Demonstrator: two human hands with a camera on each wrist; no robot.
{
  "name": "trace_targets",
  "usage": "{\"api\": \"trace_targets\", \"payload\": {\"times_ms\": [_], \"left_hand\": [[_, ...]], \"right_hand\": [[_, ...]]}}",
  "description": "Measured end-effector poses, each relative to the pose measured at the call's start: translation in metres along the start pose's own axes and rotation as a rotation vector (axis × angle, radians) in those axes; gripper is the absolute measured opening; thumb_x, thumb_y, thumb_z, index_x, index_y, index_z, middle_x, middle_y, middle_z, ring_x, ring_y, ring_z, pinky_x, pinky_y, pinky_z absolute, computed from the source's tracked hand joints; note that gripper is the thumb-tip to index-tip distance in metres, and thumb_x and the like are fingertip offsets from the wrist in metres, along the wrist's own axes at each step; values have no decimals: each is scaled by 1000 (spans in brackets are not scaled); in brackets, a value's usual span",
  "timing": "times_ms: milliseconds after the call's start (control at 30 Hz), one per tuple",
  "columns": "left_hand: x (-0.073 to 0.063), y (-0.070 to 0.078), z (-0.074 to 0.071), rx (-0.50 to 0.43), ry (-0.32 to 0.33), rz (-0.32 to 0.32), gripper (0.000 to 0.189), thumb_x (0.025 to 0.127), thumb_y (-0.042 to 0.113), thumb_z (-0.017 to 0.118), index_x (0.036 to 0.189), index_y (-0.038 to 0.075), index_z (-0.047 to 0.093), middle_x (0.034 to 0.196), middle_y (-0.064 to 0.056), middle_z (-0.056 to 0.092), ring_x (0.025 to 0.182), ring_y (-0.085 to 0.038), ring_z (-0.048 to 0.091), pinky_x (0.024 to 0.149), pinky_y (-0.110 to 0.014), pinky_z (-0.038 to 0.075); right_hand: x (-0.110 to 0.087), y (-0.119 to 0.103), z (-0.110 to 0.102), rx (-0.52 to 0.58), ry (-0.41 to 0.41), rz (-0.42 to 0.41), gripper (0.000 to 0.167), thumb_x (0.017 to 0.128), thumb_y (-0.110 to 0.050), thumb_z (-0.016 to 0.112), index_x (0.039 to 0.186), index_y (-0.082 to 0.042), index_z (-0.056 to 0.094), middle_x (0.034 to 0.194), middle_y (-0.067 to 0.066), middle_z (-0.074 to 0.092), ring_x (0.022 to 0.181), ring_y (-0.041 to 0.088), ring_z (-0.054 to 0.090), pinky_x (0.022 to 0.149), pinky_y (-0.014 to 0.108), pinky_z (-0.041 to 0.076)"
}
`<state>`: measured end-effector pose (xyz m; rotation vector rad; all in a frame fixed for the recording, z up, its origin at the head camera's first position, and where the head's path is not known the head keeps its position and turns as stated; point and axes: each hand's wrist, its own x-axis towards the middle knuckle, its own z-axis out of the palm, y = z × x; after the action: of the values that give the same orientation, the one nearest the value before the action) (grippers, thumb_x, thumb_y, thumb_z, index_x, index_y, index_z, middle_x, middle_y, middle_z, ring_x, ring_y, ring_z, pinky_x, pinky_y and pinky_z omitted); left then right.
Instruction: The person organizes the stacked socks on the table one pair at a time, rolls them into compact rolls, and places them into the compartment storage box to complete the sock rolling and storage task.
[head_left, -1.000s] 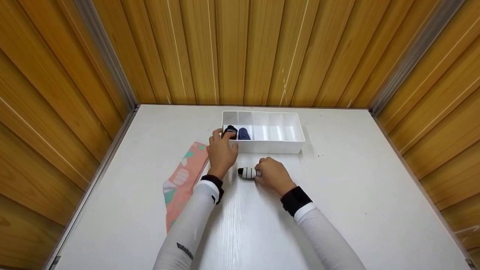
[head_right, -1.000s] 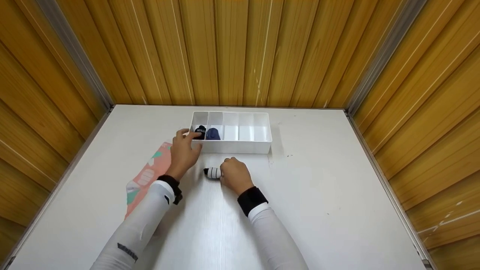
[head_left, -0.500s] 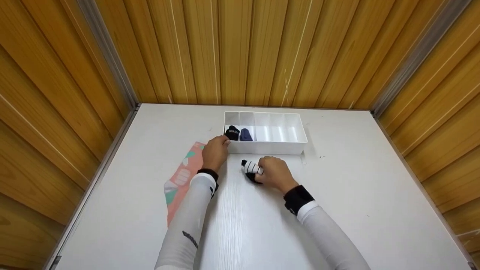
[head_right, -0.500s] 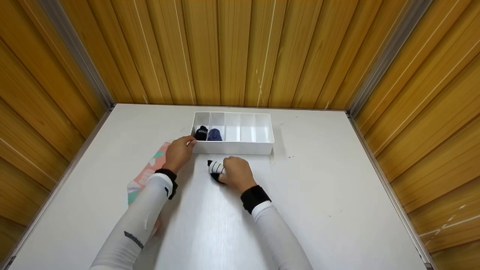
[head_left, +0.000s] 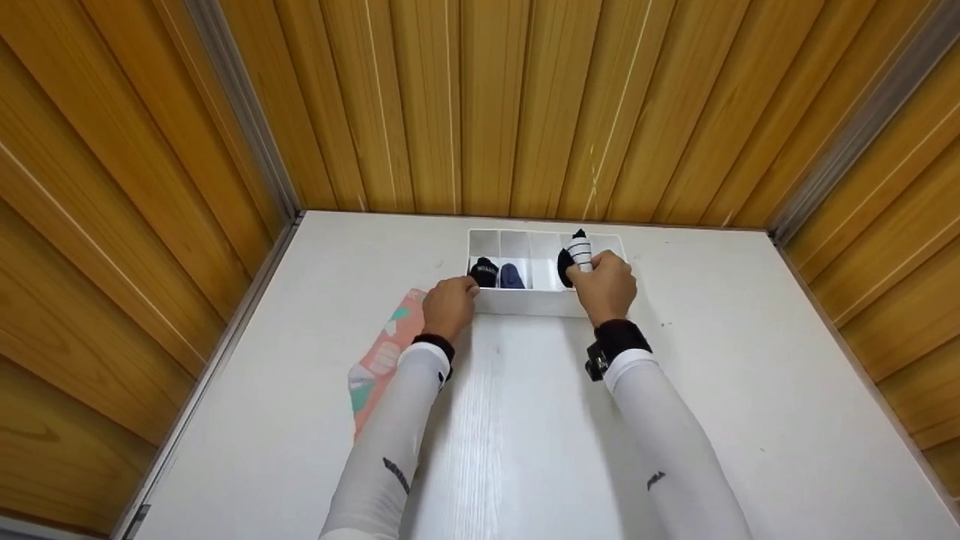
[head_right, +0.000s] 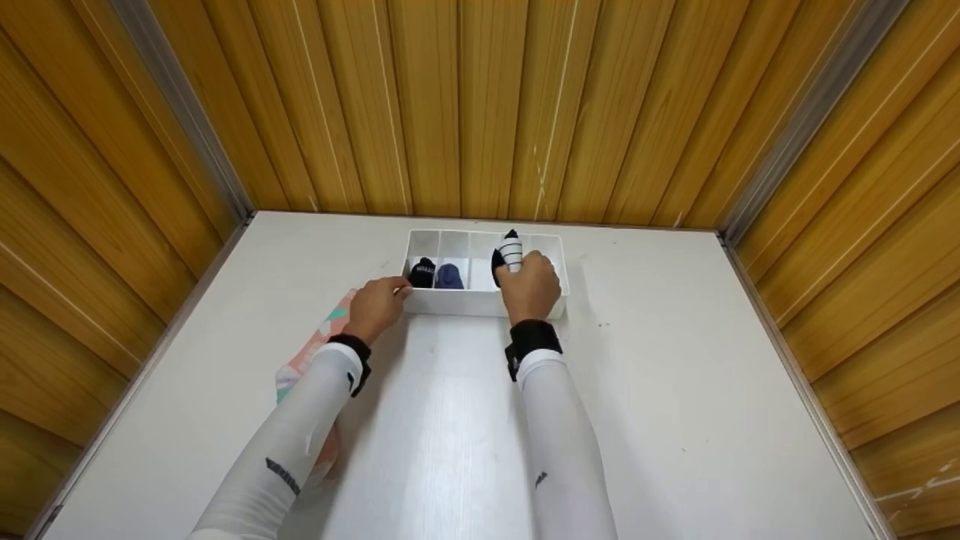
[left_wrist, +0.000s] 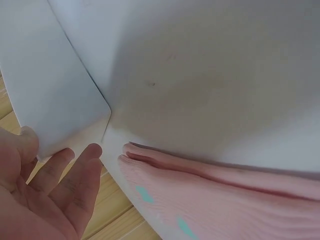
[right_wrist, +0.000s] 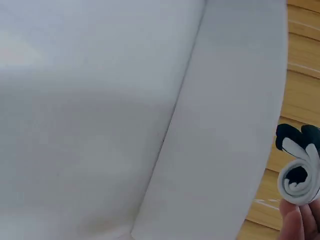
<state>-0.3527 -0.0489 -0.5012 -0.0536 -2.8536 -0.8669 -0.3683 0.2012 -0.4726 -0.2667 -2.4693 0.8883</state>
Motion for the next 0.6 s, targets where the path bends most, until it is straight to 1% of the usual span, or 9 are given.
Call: {"api": "trace_targets", "payload": {"times_ms": [67, 100, 167, 267, 333, 433, 500, 600], "left_hand": [[0, 0, 1, 11, 0, 5, 19, 101, 26, 62, 105, 16, 77, 102, -4, 78, 99, -27, 73, 85, -46, 56], [0, 1, 1, 18, -1, 5, 19, 101, 26, 62, 105, 16, 77, 102, -4, 78, 99, -27, 73, 85, -45, 56], [-1, 4, 4, 25, -16, 8, 20, 101, 26, 61, 106, 16, 77, 103, -3, 78, 99, -26, 73, 86, -44, 56], [-2, 9, 6, 26, -48, 22, 21, 102, 27, 60, 109, 16, 77, 106, -3, 77, 101, -25, 72, 88, -43, 55], [-2, 12, 6, 27, -63, 32, 22, 102, 27, 60, 110, 16, 77, 107, -3, 77, 101, -25, 72, 88, -43, 55], [-1, 15, 5, 43, -68, 34, 22, 102, 27, 60, 110, 16, 77, 107, -3, 77, 101, -25, 72, 88, -43, 55], [-1, 15, 4, 55, -64, 30, 21, 102, 27, 61, 109, 17, 77, 106, -2, 78, 100, -25, 72, 87, -43, 55], [0, 16, 3, 59, -69, 29, 22, 102, 28, 60, 109, 17, 77, 107, -3, 78, 101, -25, 72, 87, -42, 55]], "right_hand": [[4, -3, 8, -67, 25, -74, 23, 77, -24, 74, 80, -4, 63, 81, 15, 67, 75, 38, 68, 64, 53, 50], [5, -5, 13, -95, 24, -122, 23, 77, -22, 74, 80, -3, 63, 81, 16, 67, 75, 40, 68, 65, 55, 51], [2, -5, 17, -144, 9, -203, 23, 77, -20, 75, 82, -1, 62, 83, 19, 66, 77, 44, 68, 66, 58, 52], [-4, -3, 23, -203, -21, -273, 26, 77, -18, 77, 86, -1, 60, 85, 21, 67, 77, 47, 68, 65, 60, 53], [-6, 0, 26, -212, -37, -281, 29, 77, -17, 80, 87, -2, 58, 85, 21, 67, 77, 47, 69, 65, 60, 53], [-9, 3, 28, -205, -66, -261, 29, 79, -20, 82, 83, -3, 59, 83, 19, 68, 78, 44, 69, 65, 57, 53], [-10, 5, 29, -198, -100, -240, 25, 82, -24, 81, 79, -4, 65, 82, 18, 70, 82, 41, 69, 67, 55, 53], [-11, 7, 27, -196, -147, -234, 23, 88, -27, 74, 78, -7, 75, 86, 17, 74, 87, 40, 67, 69, 53, 54]]}}
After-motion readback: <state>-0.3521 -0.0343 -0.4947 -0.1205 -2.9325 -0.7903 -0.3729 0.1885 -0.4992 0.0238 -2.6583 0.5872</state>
